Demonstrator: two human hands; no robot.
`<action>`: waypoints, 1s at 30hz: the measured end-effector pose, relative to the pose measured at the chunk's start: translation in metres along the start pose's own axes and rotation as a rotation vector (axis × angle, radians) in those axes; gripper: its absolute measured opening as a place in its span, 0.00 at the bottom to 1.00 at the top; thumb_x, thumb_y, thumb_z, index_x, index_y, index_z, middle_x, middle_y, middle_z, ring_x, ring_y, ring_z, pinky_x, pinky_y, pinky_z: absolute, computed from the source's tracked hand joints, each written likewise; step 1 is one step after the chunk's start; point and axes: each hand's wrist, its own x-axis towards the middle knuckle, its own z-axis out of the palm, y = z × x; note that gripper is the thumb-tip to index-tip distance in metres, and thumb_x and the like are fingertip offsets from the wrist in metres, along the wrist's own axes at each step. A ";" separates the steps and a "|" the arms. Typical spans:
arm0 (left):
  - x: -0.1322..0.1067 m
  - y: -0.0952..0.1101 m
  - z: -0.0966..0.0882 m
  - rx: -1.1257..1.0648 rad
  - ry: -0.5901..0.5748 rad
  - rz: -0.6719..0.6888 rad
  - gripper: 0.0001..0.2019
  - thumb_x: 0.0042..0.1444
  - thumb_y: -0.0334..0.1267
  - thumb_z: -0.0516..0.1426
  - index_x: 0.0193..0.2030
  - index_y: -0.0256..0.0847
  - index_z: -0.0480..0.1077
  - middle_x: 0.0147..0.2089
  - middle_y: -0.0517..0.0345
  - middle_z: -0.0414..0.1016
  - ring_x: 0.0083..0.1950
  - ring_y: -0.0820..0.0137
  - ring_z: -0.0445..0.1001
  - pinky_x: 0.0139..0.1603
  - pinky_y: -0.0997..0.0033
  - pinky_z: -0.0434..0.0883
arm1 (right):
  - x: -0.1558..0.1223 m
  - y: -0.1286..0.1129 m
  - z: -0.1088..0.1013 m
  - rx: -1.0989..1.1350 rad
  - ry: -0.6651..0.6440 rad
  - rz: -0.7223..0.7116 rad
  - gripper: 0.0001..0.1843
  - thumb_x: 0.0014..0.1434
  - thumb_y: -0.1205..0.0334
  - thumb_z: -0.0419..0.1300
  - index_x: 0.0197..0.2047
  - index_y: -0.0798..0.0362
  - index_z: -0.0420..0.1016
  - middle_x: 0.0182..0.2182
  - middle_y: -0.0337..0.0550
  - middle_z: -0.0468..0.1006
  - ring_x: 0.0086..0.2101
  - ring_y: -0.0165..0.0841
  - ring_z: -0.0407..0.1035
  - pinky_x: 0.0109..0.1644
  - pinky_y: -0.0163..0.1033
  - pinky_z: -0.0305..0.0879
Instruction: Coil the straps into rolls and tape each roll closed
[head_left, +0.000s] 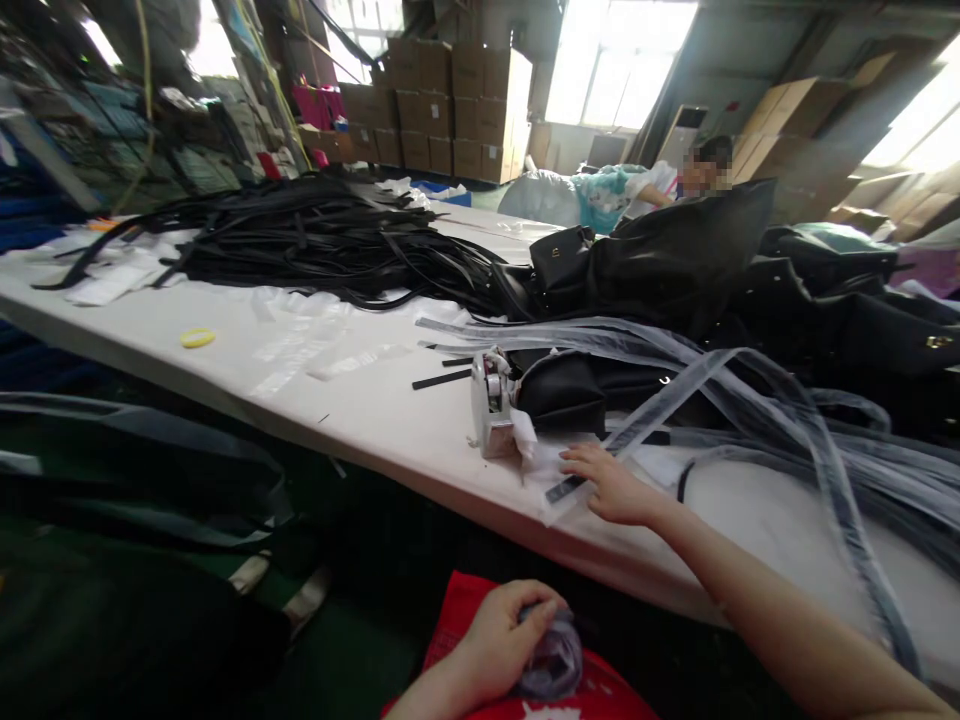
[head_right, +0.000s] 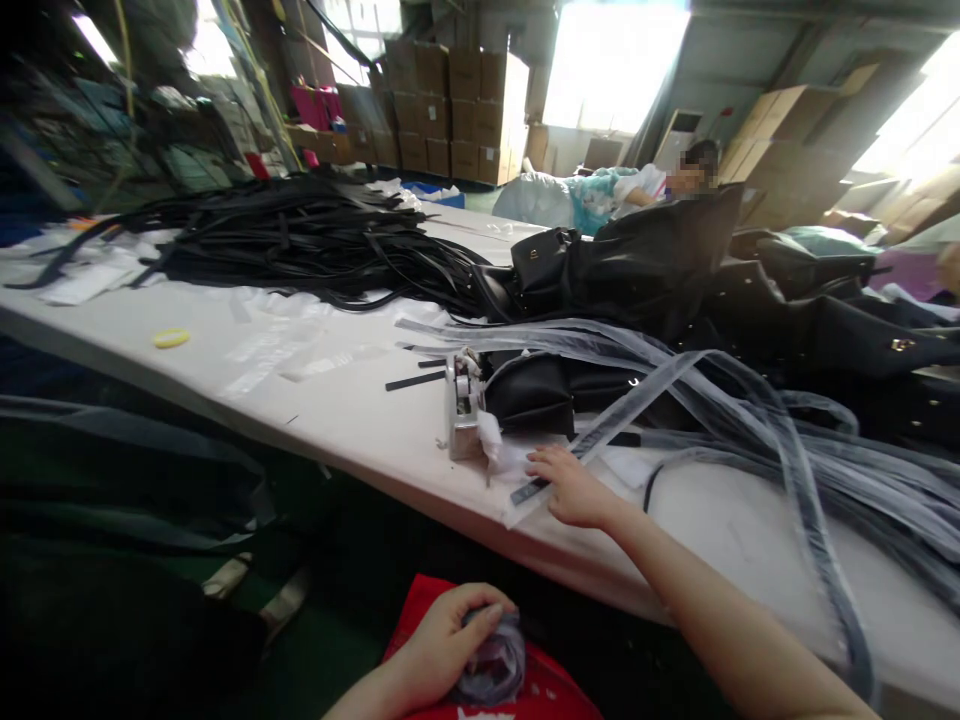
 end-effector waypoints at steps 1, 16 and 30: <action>0.000 0.000 0.000 0.004 0.000 0.000 0.19 0.60 0.52 0.54 0.42 0.40 0.78 0.42 0.53 0.80 0.44 0.64 0.75 0.48 0.71 0.69 | -0.008 0.002 -0.004 0.078 0.089 0.025 0.26 0.46 0.74 0.56 0.49 0.53 0.76 0.53 0.51 0.74 0.57 0.44 0.64 0.63 0.53 0.56; 0.000 0.003 0.007 -0.081 -0.010 -0.013 0.23 0.63 0.54 0.49 0.43 0.38 0.76 0.41 0.52 0.79 0.44 0.65 0.75 0.47 0.70 0.69 | 0.059 -0.031 -0.047 0.235 0.553 0.132 0.10 0.60 0.62 0.57 0.41 0.52 0.79 0.37 0.45 0.81 0.37 0.36 0.73 0.42 0.39 0.69; -0.028 -0.016 0.002 -0.244 0.182 -0.089 0.23 0.59 0.57 0.53 0.43 0.38 0.76 0.42 0.51 0.79 0.42 0.64 0.76 0.46 0.66 0.71 | 0.102 -0.067 -0.017 0.154 0.404 0.141 0.11 0.58 0.64 0.57 0.41 0.54 0.79 0.35 0.43 0.80 0.32 0.32 0.71 0.40 0.37 0.65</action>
